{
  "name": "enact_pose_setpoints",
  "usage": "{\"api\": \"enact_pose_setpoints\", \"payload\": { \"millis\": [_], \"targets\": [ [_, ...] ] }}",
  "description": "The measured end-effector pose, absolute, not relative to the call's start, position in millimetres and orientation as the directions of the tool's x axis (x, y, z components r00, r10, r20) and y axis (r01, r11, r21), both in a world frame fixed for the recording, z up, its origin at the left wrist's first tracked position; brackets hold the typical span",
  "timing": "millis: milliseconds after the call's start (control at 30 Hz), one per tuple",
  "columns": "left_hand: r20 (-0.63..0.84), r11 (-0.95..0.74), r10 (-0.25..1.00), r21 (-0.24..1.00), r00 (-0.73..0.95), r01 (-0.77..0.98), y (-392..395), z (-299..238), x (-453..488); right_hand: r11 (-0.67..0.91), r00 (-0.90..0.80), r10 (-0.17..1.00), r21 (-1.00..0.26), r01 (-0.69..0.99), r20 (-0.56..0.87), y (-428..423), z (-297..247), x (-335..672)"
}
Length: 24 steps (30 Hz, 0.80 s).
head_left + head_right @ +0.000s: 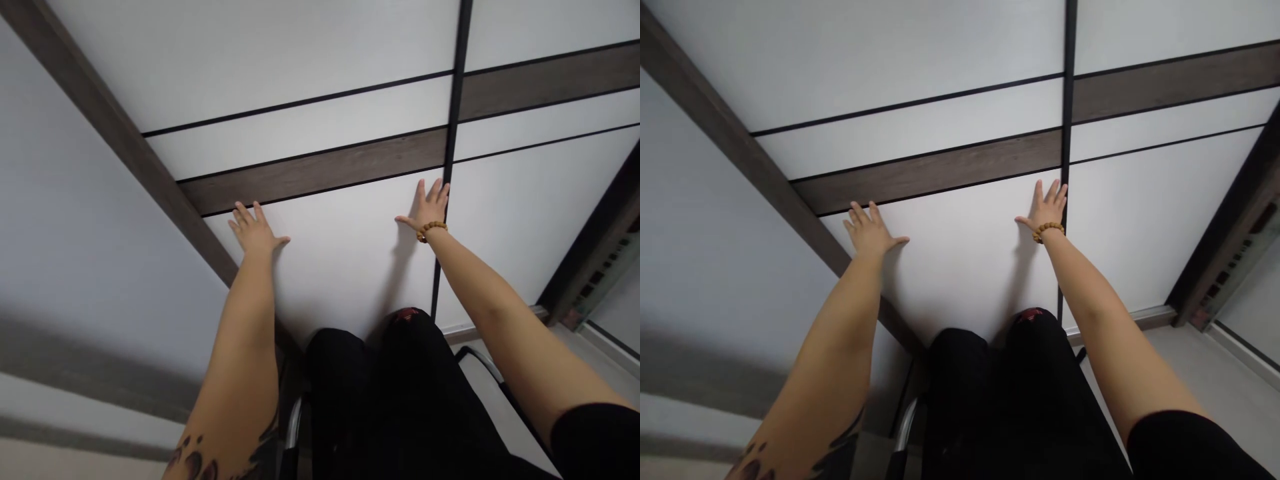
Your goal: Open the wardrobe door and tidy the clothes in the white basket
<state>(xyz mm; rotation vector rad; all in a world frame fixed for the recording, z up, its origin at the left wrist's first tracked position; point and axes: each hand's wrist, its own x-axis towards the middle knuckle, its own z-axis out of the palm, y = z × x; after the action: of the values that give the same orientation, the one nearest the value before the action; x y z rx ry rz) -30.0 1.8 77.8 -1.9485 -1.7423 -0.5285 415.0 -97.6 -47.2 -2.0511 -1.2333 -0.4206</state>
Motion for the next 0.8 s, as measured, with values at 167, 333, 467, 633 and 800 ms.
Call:
{"api": "enact_pose_setpoints", "payload": {
  "millis": [167, 333, 467, 633, 800],
  "targets": [
    [0.554, -0.091, 0.823, -0.088, 0.125, 0.992, 3, 82, -33, -0.287, 0.499, 0.638, -0.419, 0.861, 0.587, -103, -42, 408],
    [0.637, -0.168, 0.763, 0.041, 0.104, 0.985, -7, 75, -28, -0.102, 0.493, 0.691, -0.604, 0.790, 0.528, -120, -30, 399],
    [0.743, -0.384, 0.669, 0.375, -0.026, 0.844, -18, 56, -9, 0.075, 0.531, 0.672, -0.761, 0.644, 0.516, -131, -26, 375],
    [0.382, -0.438, 0.899, 0.784, 0.214, 0.440, -23, 60, 19, 0.230, 0.378, 0.851, -0.905, 0.359, 0.366, -129, -11, 340],
    [0.133, -0.255, 0.692, 0.965, 0.710, 0.068, -33, 94, 25, 0.177, -0.119, 0.976, -0.982, -0.062, 0.184, -127, 23, 326]
  ]
}}
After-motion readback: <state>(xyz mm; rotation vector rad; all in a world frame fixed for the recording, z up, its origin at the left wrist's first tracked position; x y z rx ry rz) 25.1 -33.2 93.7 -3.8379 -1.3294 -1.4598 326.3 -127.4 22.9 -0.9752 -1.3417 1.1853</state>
